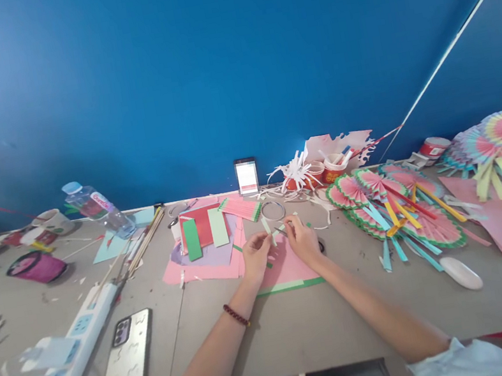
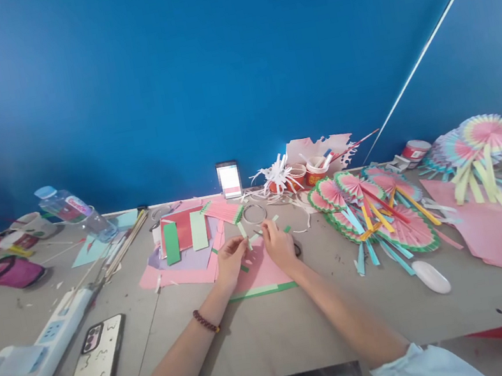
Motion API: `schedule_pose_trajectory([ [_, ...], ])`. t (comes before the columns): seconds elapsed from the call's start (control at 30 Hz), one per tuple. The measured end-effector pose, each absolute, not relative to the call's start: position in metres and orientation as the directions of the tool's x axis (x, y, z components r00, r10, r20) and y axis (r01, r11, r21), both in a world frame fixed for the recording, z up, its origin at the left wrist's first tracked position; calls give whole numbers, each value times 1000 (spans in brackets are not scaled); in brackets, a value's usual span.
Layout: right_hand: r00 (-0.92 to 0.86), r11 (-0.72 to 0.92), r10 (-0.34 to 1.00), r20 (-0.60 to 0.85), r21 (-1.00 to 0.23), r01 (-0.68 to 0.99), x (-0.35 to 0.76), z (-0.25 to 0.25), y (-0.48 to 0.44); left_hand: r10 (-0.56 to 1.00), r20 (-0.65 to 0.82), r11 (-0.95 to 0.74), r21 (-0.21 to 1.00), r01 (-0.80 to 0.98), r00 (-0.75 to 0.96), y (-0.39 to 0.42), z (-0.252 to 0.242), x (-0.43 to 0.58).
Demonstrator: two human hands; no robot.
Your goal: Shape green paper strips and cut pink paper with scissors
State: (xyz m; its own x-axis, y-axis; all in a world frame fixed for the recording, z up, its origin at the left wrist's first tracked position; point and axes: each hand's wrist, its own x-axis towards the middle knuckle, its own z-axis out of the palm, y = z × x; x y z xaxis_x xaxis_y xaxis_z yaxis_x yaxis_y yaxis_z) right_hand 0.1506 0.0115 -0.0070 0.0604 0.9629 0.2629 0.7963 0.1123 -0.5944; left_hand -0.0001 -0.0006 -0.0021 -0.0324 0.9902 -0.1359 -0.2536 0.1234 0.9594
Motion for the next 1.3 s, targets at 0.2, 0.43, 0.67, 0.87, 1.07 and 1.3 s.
schedule_pose_trajectory([
  [0.2, 100, 245, 914, 392, -733, 634, 150, -1, 10, 990, -137, 122, 939, -323, -25, 2, -4, -3],
  [0.43, 202, 141, 963, 178, -972, 186, 145, 7, 13, 978, -207, 186, 912, -365, -18, 4, -4, -4],
  [0.67, 81, -35, 995, -54, -975, -218, 137, 17, 11, 984, -176, 156, 907, -391, -15, 2, 0, -5],
  [0.87, 15, -135, 990, -144, -955, -263, 137, 28, 5, 983, -181, 164, 911, -378, -9, 2, -2, -7],
  [1.07, -45, -176, 984, -170, -949, -261, 138, 24, 7, 986, -163, 160, 930, -330, 19, 2, -1, -7],
  [1.3, -33, -117, 993, -113, -980, -161, 139, 16, 9, 987, -160, 152, 934, -324, 4, 2, -5, -6],
])
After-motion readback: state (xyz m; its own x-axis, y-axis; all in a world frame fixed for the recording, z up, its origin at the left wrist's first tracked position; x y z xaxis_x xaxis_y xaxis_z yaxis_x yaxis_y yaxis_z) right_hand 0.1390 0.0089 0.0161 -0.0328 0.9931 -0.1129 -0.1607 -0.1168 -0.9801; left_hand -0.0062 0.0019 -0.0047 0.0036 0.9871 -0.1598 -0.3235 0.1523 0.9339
